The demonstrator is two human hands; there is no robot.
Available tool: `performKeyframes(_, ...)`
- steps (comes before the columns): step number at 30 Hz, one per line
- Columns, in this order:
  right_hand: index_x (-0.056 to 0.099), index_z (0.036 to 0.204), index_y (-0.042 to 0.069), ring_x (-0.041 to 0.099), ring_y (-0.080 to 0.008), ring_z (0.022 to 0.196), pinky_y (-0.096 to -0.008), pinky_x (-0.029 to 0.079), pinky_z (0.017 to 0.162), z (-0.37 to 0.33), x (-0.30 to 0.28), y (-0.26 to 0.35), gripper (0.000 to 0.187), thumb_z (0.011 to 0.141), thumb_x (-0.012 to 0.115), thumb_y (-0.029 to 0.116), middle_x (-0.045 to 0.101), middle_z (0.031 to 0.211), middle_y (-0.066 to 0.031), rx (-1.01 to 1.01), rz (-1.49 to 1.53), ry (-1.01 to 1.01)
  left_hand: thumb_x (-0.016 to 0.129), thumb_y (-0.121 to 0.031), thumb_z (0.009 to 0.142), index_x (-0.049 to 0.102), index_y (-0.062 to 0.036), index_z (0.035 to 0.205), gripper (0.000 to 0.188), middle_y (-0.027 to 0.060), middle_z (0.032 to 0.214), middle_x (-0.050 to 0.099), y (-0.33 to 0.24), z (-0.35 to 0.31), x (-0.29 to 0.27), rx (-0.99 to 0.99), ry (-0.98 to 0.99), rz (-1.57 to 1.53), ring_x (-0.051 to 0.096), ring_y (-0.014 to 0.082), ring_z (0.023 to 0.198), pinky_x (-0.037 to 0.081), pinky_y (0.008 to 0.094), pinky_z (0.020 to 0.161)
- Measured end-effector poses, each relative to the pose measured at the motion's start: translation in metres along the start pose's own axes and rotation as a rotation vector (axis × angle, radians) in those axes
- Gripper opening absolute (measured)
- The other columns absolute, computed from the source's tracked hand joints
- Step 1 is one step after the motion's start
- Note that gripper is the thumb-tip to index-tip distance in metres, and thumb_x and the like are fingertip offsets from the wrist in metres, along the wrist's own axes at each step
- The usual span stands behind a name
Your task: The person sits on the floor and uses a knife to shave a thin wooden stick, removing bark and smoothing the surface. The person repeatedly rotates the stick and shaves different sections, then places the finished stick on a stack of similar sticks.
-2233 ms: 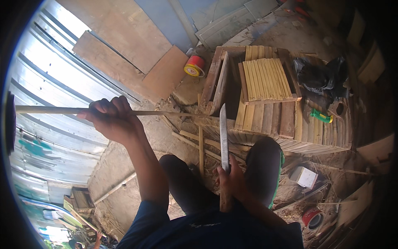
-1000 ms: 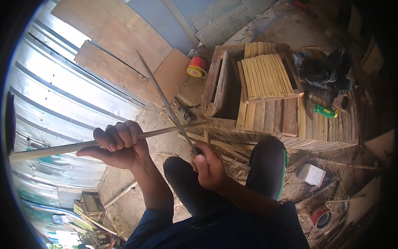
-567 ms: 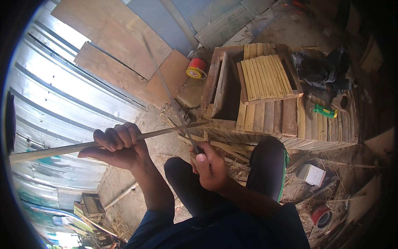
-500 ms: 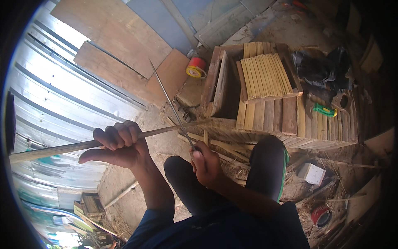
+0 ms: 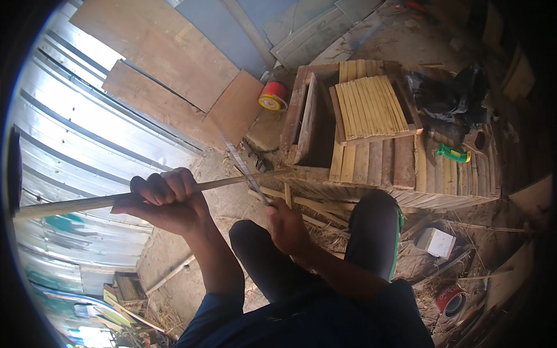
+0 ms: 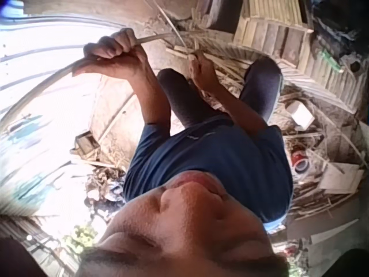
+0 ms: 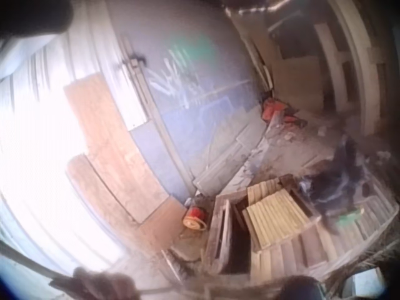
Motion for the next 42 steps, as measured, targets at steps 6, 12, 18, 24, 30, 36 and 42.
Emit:
performKeyframes(6,0.055,0.098,-0.001,0.061,-0.0307,0.055,-0.0471,0.048,0.057,-0.02,-0.024,-0.069,0.042,0.111,0.037,0.035,0.057,0.062,-0.0128,0.559,0.012,0.005,0.026,-0.073,0.102,0.036,-0.0159,0.069,0.067,-0.0043,0.048,0.022,-0.003,0.009,0.0,0.034,0.024,-0.057,0.008,0.0089,0.041,0.01,0.027,0.041)
performKeyframes(12,0.052,0.099,0.002,0.052,-0.0112,0.043,-0.0313,0.046,0.044,0.001,0.007,0.01,0.041,0.112,0.036,0.038,0.051,0.061,-0.0028,-0.058,0.042,0.024,0.027,-0.072,0.103,0.038,-0.0157,0.071,0.065,-0.0043,0.048,0.023,0.005,0.005,0.004,0.027,0.019,-0.066,0.009,0.0085,0.041,0.01,0.0274,0.041)
performKeyframes(18,0.052,0.1,0.006,0.052,-0.0121,0.043,-0.0327,0.047,0.042,-0.016,-0.031,-0.071,0.041,0.112,0.035,0.041,0.049,0.058,-0.003,0.282,-0.098,-0.024,0.028,-0.071,0.103,0.038,-0.0158,0.072,0.064,-0.0046,0.049,0.024,0.002,0.012,-0.009,0.031,-0.026,-0.115,0.009,0.0087,0.041,0.01,0.0274,0.041)
performKeyframes(24,0.055,0.099,0.001,0.06,-0.0239,0.055,-0.0385,0.049,0.055,-0.019,-0.031,-0.04,0.04,0.111,0.039,0.035,0.056,0.065,-0.0102,0.276,-0.108,0.028,0.038,-0.069,0.104,0.033,-0.0197,0.067,0.061,-0.0057,0.053,0.025,0.012,0.01,0.009,0.0,0.014,-0.04,0.014,0.0091,0.044,0.016,0.0256,0.04)
performKeyframes(30,0.056,0.101,0.0,0.062,-0.02,0.057,-0.0369,0.049,0.057,-0.011,-0.013,-0.006,0.039,0.11,0.042,0.036,0.055,0.064,-0.0094,0.178,0.007,0.066,0.038,-0.068,0.104,0.037,-0.0177,0.069,0.061,-0.0047,0.053,0.031,0.016,0.015,0.003,-0.019,-0.037,-0.017,0.014,0.0101,0.042,0.014,0.0285,0.043)
performKeyframes(36,0.053,0.103,0.0,0.058,-0.0176,0.046,-0.0345,0.048,0.045,-0.038,-0.044,-0.083,0.042,0.111,0.039,0.038,0.054,0.064,-0.0069,0.701,-0.017,0.048,0.041,-0.066,0.105,0.039,-0.0158,0.07,0.061,-0.0036,0.053,0.031,0.01,0.018,-0.013,0.004,-0.115,-0.005,0.016,0.0108,0.042,0.015,0.0295,0.044)
performKeyframes(42,0.054,0.109,0.002,0.055,-0.0162,0.045,-0.033,0.048,0.045,-0.062,-0.028,-0.069,0.042,0.112,0.037,0.04,0.056,0.068,-0.0081,0.505,0.149,0.171,0.049,-0.061,0.105,0.041,-0.0121,0.073,0.059,-0.0029,0.055,0.029,0.015,0.024,-0.018,0.037,-0.109,0.028,0.017,0.0098,0.043,0.017,0.0297,0.044)
Point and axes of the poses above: each hand's wrist, its own z-axis towards the middle knuckle, its own x-axis out of the palm, y = z × x, the point moved 10 cm from there along z, towards the middle knuckle
